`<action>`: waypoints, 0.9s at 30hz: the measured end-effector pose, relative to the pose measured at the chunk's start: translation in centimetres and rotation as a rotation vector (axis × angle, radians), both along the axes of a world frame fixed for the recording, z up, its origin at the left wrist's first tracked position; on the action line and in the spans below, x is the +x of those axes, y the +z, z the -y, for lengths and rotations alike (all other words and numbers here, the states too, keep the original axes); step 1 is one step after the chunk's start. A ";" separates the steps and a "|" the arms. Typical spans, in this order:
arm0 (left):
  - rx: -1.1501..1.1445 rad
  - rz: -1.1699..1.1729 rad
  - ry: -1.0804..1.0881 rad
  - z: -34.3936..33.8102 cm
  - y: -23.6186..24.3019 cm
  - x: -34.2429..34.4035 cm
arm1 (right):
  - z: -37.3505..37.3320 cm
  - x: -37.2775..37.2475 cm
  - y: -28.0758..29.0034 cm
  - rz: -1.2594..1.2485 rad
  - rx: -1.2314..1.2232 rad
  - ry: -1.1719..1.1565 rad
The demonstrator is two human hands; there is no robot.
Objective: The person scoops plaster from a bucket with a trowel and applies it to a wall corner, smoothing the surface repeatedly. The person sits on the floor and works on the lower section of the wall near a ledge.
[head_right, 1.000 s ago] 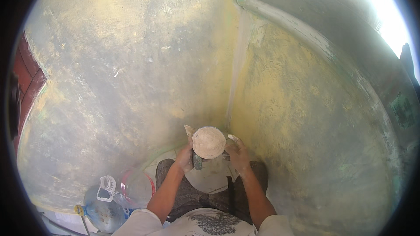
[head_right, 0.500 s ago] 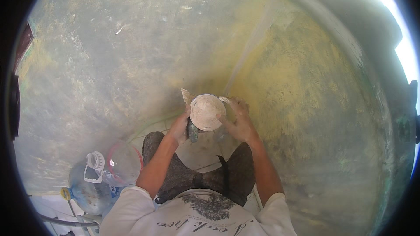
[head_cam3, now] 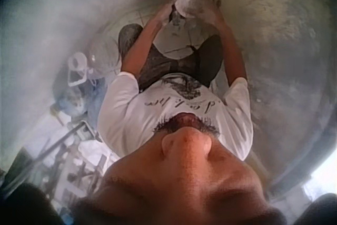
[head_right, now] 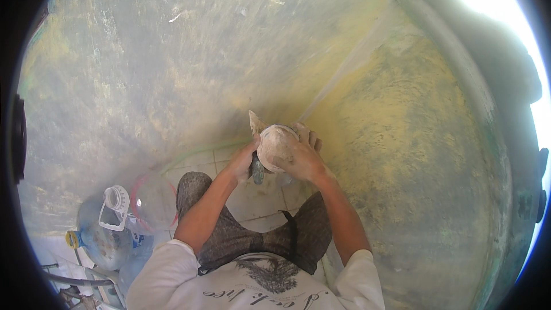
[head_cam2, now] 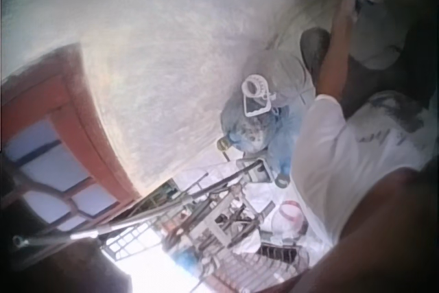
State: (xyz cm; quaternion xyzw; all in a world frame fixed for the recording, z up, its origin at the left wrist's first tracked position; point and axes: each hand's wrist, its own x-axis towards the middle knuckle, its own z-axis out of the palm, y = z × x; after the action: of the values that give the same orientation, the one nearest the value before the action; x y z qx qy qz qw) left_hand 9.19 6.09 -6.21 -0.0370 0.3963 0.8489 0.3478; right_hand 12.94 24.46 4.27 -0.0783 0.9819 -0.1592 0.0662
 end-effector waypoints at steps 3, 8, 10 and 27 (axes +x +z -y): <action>-0.059 0.026 0.012 0.2 0.8 0.3 | -0.2 -0.1 -0.7 0.019 0.033 0.020; 0.007 0.074 -0.001 0.2 0.2 0.4 | -0.2 -0.1 -2.1 0.022 0.048 0.027; -0.008 0.093 0.061 -0.3 0.2 0.8 | 0.0 0.1 -2.3 0.027 0.065 0.037; -0.002 0.132 0.137 -0.1 -0.5 1.6 | 0.7 1.5 -4.2 -0.130 0.109 0.117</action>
State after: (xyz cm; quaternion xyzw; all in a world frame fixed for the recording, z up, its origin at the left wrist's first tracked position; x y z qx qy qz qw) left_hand 10.80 6.17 -6.67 -0.1200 0.3698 0.8661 0.3141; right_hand 14.45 23.75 0.08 -0.1421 0.9851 -0.0958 0.0156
